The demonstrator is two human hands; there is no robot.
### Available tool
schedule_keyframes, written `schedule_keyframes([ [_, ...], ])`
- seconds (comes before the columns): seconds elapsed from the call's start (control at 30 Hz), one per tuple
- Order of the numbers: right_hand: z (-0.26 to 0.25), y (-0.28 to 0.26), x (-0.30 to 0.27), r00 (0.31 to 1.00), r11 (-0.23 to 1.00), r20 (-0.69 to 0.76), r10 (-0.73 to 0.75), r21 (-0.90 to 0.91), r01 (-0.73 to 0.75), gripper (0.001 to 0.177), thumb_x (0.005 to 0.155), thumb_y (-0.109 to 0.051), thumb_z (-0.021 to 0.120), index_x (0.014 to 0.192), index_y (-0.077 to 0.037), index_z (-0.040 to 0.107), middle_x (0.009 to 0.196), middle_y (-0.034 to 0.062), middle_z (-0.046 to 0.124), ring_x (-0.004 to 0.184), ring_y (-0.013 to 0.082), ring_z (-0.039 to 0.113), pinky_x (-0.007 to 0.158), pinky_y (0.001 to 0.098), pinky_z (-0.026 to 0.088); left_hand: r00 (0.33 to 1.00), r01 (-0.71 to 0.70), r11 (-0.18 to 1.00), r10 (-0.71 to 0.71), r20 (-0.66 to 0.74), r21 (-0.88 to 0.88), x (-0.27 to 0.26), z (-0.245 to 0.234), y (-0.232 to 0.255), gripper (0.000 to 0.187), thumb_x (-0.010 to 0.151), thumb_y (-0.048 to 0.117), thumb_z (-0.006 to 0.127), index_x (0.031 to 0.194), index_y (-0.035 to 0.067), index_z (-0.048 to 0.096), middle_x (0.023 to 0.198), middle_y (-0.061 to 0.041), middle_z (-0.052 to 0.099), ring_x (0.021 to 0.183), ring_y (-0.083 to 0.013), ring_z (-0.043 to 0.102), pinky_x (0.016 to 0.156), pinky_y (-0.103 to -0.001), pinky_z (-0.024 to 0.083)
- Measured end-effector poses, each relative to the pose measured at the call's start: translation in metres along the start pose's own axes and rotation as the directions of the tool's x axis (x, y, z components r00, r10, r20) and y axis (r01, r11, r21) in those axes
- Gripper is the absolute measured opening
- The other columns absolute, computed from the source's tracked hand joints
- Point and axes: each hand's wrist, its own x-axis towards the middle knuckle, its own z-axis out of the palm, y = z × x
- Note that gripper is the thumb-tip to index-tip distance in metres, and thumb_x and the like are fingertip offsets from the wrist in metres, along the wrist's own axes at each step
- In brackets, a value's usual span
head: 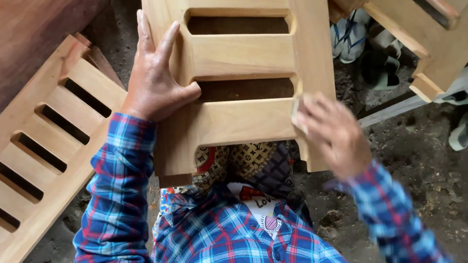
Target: The person sands a wooden chair backrest using a sanding block. They hold the piece on their lap and rub the sanding block across the flat surfaces and edges, flipping the piece over to sand both sides.
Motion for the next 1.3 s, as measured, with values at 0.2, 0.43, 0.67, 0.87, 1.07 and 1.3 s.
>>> schedule_keyframes([
  [0.2, 0.016, 0.059, 0.099, 0.999, 0.999, -0.025, 0.039, 0.027, -0.039, 0.027, 0.11, -0.017, 0.055, 0.131, -0.006, 0.067, 0.145, 0.0236, 0.057, 0.138, 0.0486, 0.048, 0.114, 0.0641, 0.037, 1.0, -0.011, 1.0, 0.011, 0.008, -0.016, 0.005, -0.002, 0.001, 0.1, 0.07, 0.027, 0.084, 0.16, 0.009, 0.044, 0.161, -0.032, -0.012, 0.159, -0.0488, 0.007, 0.13, -0.041, 0.02],
  [0.43, 0.028, 0.08, 0.112, 0.99, 0.993, -0.082, 0.111, 0.048, -0.107, 0.035, 0.102, 0.001, 0.062, 0.134, -0.011, 0.069, 0.145, 0.0235, 0.058, 0.139, 0.0478, 0.045, 0.115, 0.0589, 0.032, 1.0, 0.006, 0.998, -0.005, 0.003, -0.058, 0.003, 0.0, 0.004, 0.098, 0.067, 0.027, 0.082, 0.158, 0.013, 0.046, 0.162, -0.03, -0.011, 0.159, -0.0463, 0.018, 0.128, -0.041, 0.026],
  [0.67, -0.001, -0.013, 0.003, 0.994, 0.994, -0.004, 0.108, 0.018, -0.108, 0.04, 0.099, -0.001, 0.059, 0.139, -0.005, 0.059, 0.15, 0.0276, 0.051, 0.142, 0.0478, 0.045, 0.121, 0.0587, 0.038, 1.0, -0.009, 0.999, 0.008, -0.004, -0.036, 0.0, -0.001, 0.003, 0.098, 0.07, 0.028, 0.082, 0.158, 0.01, 0.045, 0.162, -0.03, -0.01, 0.158, -0.0498, 0.014, 0.128, -0.047, 0.027],
  [0.87, 0.004, 0.0, -0.032, 0.987, 0.984, -0.033, 0.157, 0.088, -0.153, 0.046, 0.093, 0.008, 0.062, 0.135, -0.011, 0.062, 0.15, 0.0167, 0.054, 0.144, 0.0438, 0.049, 0.124, 0.0579, 0.04, 0.999, -0.038, 0.999, 0.038, 0.004, 0.011, 0.004, 0.001, 0.006, 0.097, 0.07, 0.029, 0.081, 0.158, 0.008, 0.046, 0.161, -0.033, -0.01, 0.158, -0.0535, 0.012, 0.13, -0.046, 0.025],
  [1.07, 0.008, 0.055, 0.055, 0.994, 0.994, -0.037, 0.1, 0.049, -0.099, 0.039, 0.102, 0.008, 0.052, 0.137, -0.004, 0.061, 0.151, 0.0261, 0.05, 0.144, 0.0489, 0.041, 0.118, 0.0596, 0.04, 0.999, -0.042, 0.999, 0.042, -0.004, -0.013, 0.005, -0.003, 0.008, 0.096, 0.071, 0.027, 0.082, 0.158, 0.007, 0.047, 0.16, -0.035, -0.011, 0.159, -0.051, 0.008, 0.131, -0.042, 0.021],
  [1.3, 0.041, 0.12, 0.091, 0.964, 0.97, -0.222, 0.149, 0.222, -0.099, 0.032, 0.113, -0.012, 0.057, 0.143, -0.002, 0.059, 0.152, 0.0177, 0.051, 0.148, 0.0394, 0.037, 0.125, 0.0491, 0.031, 1.0, -0.011, 0.999, 0.011, 0.004, -0.05, 0.001, -0.002, 0.006, 0.097, 0.071, 0.025, 0.081, 0.16, 0.011, 0.044, 0.162, -0.029, -0.012, 0.16, -0.0467, 0.009, 0.13, -0.045, 0.024],
])
